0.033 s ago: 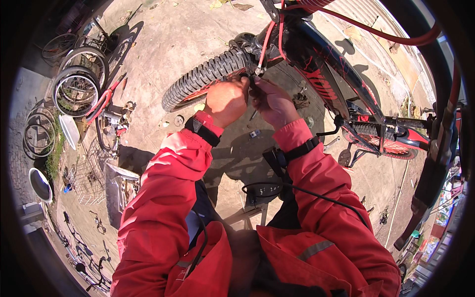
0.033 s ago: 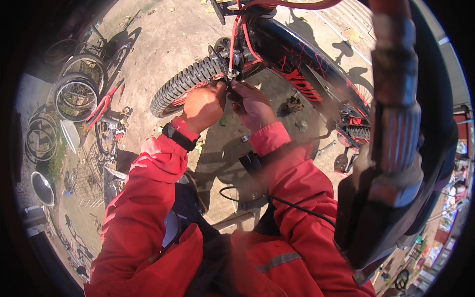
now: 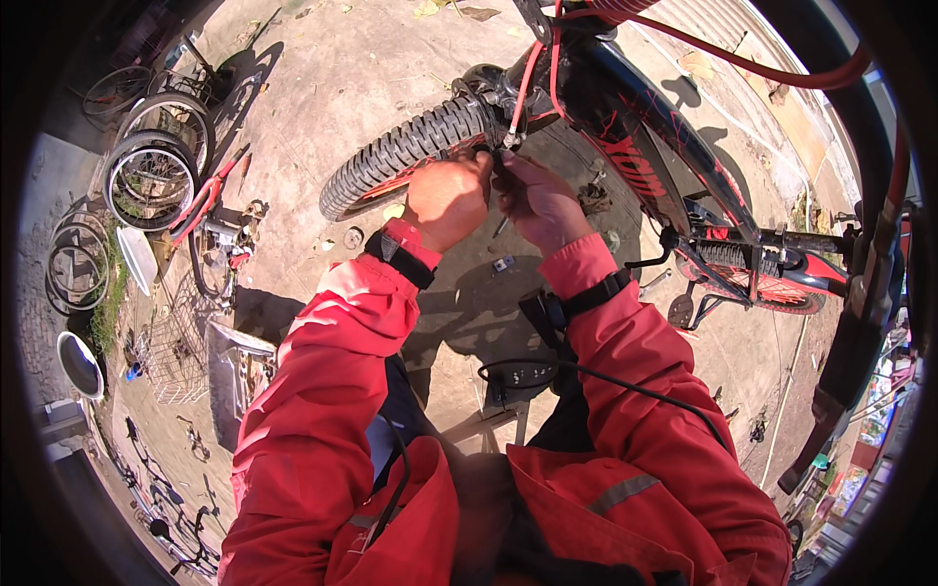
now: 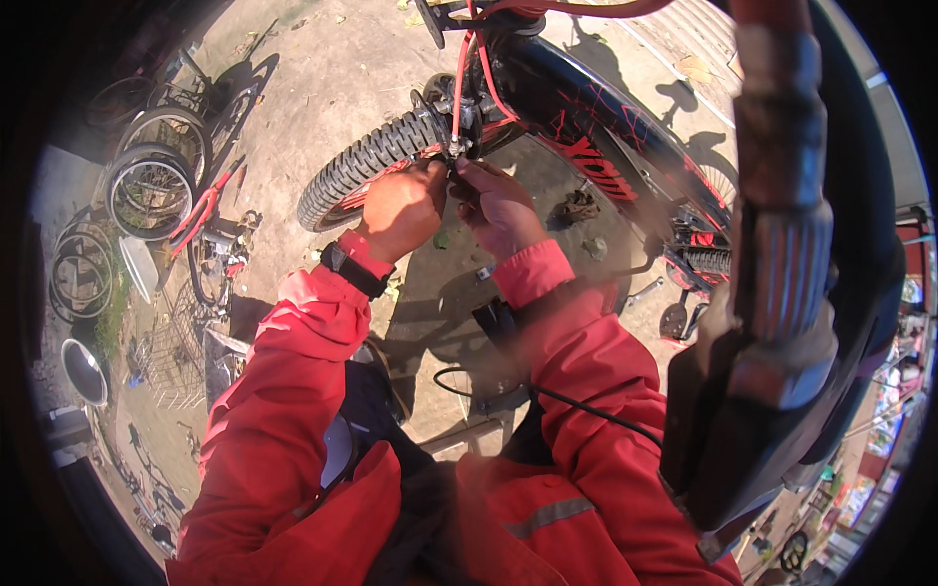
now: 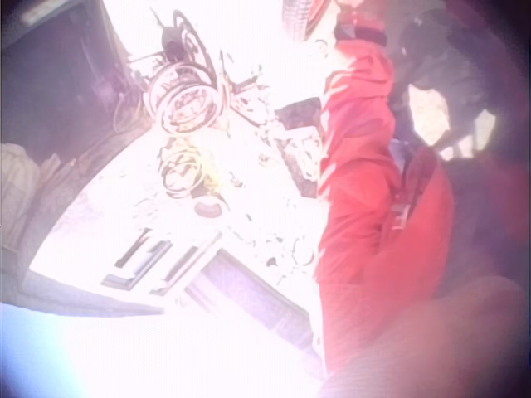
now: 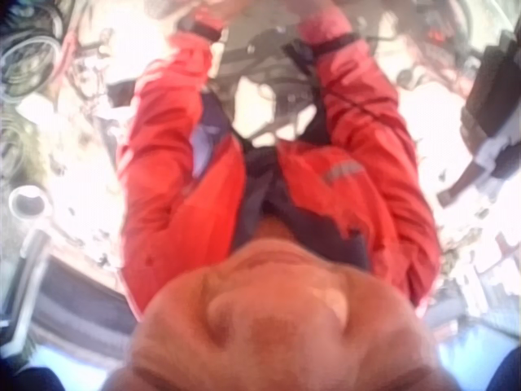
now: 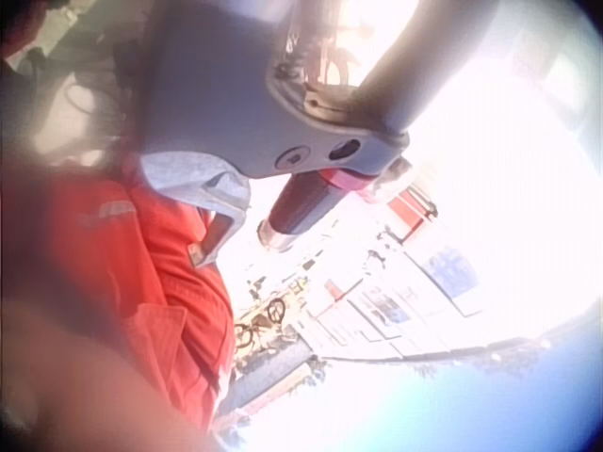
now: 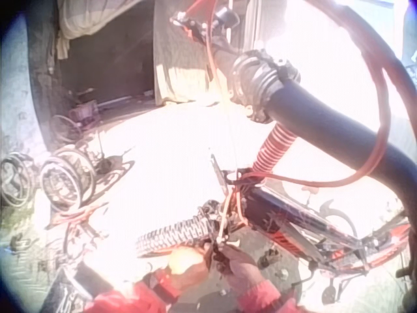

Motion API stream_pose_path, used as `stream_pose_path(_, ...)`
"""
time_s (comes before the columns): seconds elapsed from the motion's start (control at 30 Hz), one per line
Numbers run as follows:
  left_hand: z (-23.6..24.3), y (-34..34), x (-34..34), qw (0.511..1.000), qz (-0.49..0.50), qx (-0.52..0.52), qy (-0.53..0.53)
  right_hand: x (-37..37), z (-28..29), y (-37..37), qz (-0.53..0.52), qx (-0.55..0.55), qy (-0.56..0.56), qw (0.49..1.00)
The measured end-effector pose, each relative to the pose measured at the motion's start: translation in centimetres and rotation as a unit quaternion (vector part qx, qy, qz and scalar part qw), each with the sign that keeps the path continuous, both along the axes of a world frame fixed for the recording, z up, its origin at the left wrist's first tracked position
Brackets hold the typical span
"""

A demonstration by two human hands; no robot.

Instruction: The person adjusts the front brake cable on a bicycle using a small wrench. They tighten the cable anchor bolt near the fork, then test the brake lever and make further adjustments to the cable tension.

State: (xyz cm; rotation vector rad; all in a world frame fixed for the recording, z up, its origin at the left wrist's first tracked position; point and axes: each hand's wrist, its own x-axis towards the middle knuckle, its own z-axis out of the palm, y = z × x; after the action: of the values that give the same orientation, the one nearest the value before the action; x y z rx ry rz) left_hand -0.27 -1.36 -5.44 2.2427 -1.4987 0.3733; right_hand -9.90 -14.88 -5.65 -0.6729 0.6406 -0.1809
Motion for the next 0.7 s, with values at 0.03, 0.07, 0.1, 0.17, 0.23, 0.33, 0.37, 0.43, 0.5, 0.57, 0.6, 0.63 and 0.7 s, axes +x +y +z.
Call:
stream_pose_path(0.03, 0.01, 0.01, 0.01, 1.0, -0.003, -0.005, -0.004, 0.02, 0.05, -0.02, -0.001, -0.003, 0.007, 1.0)
stream_pose_path(0.07, 0.0, 0.01, 0.01, 1.0, -0.005, -0.007, -0.004, 0.04, 0.09, -0.03, 0.004, -0.003, 0.003, 1.0)
stream_pose_path(0.1, 0.01, 0.01, 0.02, 1.0, -0.005, -0.006, 0.002, 0.05, 0.14, -0.03, 0.003, -0.004, 0.006, 1.0)
stream_pose_path(0.17, 0.02, 0.0, 0.03, 1.0, -0.009, -0.01, -0.004, 0.08, 0.22, -0.02, 0.002, -0.003, 0.013, 1.0)
stream_pose_path(0.23, 0.04, 0.02, 0.05, 1.0, -0.009, 0.0, 0.01, 0.14, 0.27, 0.04, 0.002, 0.002, 0.019, 1.0)
stream_pose_path(0.33, 0.09, 0.03, 0.09, 1.0, -0.008, 0.013, 0.026, 0.23, 0.25, 0.2, -0.007, 0.001, 0.021, 1.0)
stream_pose_path(0.37, 0.11, 0.03, 0.1, 1.0, -0.01, 0.006, 0.012, 0.26, 0.23, 0.28, -0.008, 0.002, 0.02, 1.0)
stream_pose_path(0.43, 0.14, 0.03, 0.09, 1.0, -0.01, 0.003, 0.001, 0.3, 0.2, 0.41, -0.018, 0.003, 0.022, 1.0)
stream_pose_path(0.5, 0.17, 0.04, 0.05, 1.0, -0.008, 0.012, 0.009, 0.31, 0.22, 0.44, -0.015, -0.004, 0.016, 1.0)
stream_pose_path(0.57, 0.21, 0.06, 0.05, 1.0, -0.011, 0.012, 0.002, 0.28, 0.28, 0.38, -0.011, -0.001, 0.011, 1.0)
stream_pose_path(0.6, 0.23, 0.08, 0.05, 1.0, -0.01, 0.017, 0.006, 0.22, 0.33, 0.31, -0.008, 0.004, 0.006, 1.0)
stream_pose_path(0.63, 0.26, 0.1, 0.08, 1.0, -0.012, 0.024, 0.011, 0.18, 0.37, 0.22, -0.008, 0.009, 0.005, 1.0)
stream_pose_path(0.7, 0.3, 0.11, 0.12, 0.998, -0.013, 0.044, 0.032, 0.07, 0.4, 0.03, -0.006, 0.015, 0.009, 1.0)
